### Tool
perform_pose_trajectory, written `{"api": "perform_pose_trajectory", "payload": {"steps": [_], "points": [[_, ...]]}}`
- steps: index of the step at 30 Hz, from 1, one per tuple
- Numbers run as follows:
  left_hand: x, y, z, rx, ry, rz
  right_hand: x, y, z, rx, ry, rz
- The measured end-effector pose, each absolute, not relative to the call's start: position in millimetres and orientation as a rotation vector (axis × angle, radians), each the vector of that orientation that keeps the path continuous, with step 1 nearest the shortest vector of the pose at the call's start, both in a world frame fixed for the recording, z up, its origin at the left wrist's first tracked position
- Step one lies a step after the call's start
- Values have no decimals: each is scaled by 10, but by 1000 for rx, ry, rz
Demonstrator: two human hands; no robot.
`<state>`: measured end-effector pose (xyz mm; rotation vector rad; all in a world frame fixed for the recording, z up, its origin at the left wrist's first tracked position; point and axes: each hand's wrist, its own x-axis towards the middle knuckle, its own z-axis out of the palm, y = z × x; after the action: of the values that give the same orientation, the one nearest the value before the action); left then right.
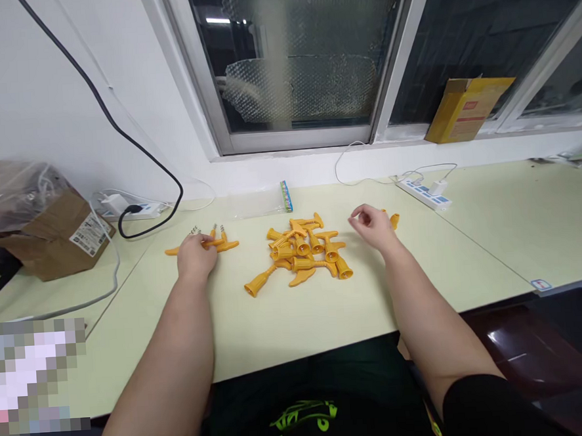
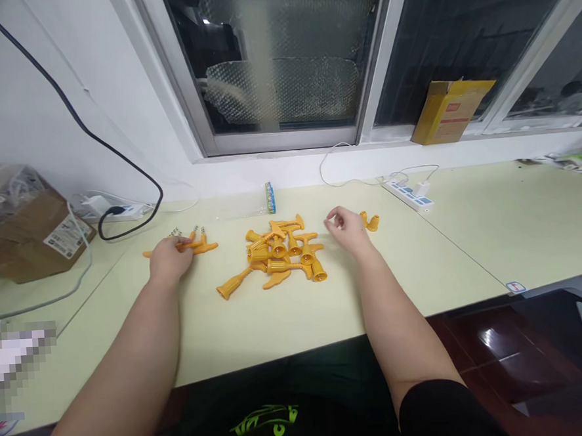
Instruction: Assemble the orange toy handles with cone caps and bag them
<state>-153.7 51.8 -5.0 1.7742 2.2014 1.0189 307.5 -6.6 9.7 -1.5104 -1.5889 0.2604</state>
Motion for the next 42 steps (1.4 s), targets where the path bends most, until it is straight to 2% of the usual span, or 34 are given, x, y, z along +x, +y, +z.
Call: {"api": "perform_pose_trajectory", "payload": {"steps": [4,7,10,13,19,28,33,42], "points": [[-1372,438,36,2022,2061,1122,2688,-181,107,-1235,-1999,620],[-1124,310,128,2310,1696,1199,2574,-228,106,-1223,-2169,695],[-843,133,202,2442,1298,1083,2597,-227,104,-1284,-2204,676],[-632,-13,223,2501,1086,888,2652,-209,94,-1342,-2167,691],[-530,-28,159,2504,1041,712,2670,-191,69,-1399,-2118,660],[-519,-8,132,2339,1096,813,2665,-147,57,-1433,-1910,441],[-516,5,115,2373,1056,765,2677,-91,38,-1462,-1561,302],[-438,-110,214,2576,1022,1130,2383,-195,108,-966,-1265,1286]]}}
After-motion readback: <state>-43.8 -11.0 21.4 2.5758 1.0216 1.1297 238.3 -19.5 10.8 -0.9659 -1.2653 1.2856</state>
